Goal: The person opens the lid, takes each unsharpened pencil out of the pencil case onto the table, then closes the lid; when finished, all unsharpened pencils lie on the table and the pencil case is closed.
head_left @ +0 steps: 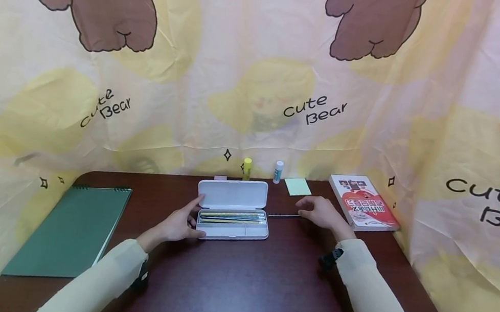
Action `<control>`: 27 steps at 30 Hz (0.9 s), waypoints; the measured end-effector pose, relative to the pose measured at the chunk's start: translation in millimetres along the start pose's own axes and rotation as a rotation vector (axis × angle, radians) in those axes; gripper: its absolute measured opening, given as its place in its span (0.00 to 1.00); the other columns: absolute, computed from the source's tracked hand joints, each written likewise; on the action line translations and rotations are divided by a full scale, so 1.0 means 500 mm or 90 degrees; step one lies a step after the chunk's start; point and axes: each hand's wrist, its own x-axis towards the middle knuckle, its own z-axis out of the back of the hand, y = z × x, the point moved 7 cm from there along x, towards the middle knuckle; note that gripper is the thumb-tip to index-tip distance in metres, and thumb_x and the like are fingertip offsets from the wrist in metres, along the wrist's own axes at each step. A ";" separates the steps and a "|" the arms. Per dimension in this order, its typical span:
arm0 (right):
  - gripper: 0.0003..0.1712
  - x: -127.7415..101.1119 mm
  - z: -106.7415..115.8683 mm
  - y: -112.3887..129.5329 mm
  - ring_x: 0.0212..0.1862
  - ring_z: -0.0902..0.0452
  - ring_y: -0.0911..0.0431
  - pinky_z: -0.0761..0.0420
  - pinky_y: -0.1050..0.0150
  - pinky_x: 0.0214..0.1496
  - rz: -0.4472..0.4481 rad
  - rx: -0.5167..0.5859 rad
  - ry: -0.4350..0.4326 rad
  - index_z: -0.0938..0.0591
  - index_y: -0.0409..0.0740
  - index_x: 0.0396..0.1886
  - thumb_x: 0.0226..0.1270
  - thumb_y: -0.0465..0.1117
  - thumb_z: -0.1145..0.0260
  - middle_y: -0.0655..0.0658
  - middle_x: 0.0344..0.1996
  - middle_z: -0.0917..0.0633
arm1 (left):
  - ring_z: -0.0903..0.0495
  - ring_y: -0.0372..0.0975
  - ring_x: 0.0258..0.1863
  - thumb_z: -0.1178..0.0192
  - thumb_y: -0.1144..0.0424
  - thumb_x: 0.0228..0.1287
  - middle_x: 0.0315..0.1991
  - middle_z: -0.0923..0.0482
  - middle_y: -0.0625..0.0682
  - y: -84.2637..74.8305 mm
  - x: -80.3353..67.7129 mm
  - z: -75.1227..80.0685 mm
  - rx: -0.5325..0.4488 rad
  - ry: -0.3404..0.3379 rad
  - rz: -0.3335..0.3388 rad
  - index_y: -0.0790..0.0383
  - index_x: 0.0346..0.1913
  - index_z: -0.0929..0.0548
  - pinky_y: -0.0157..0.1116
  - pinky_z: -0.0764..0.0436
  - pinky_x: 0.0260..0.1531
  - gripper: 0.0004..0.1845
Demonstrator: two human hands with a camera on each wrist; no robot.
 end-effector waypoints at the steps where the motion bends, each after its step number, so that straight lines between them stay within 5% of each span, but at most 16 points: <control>1: 0.17 0.002 -0.004 0.008 0.53 0.23 0.48 0.24 0.45 0.59 0.005 0.003 0.002 0.16 0.48 0.55 0.68 0.45 0.33 0.44 0.53 0.14 | 0.23 0.40 0.40 0.22 0.56 0.50 0.65 0.27 0.59 0.000 0.000 0.000 -0.001 0.000 0.000 0.48 0.81 0.54 0.34 0.21 0.36 0.61; 20: 0.12 0.016 -0.103 0.171 0.43 0.22 0.57 0.20 0.57 0.52 0.114 -0.018 0.045 0.13 0.51 0.49 0.67 0.43 0.31 0.54 0.43 0.12 | 0.24 0.40 0.41 0.21 0.55 0.50 0.65 0.26 0.58 0.000 -0.003 0.000 -0.002 -0.003 0.006 0.47 0.81 0.54 0.34 0.23 0.39 0.62; 27: 0.14 0.017 -0.131 0.217 0.47 0.19 0.54 0.21 0.53 0.57 0.151 -0.045 0.054 0.13 0.46 0.50 0.65 0.40 0.30 0.51 0.45 0.11 | 0.23 0.40 0.40 0.21 0.56 0.50 0.65 0.26 0.58 -0.001 -0.001 0.000 -0.001 -0.004 0.005 0.47 0.81 0.53 0.34 0.22 0.37 0.61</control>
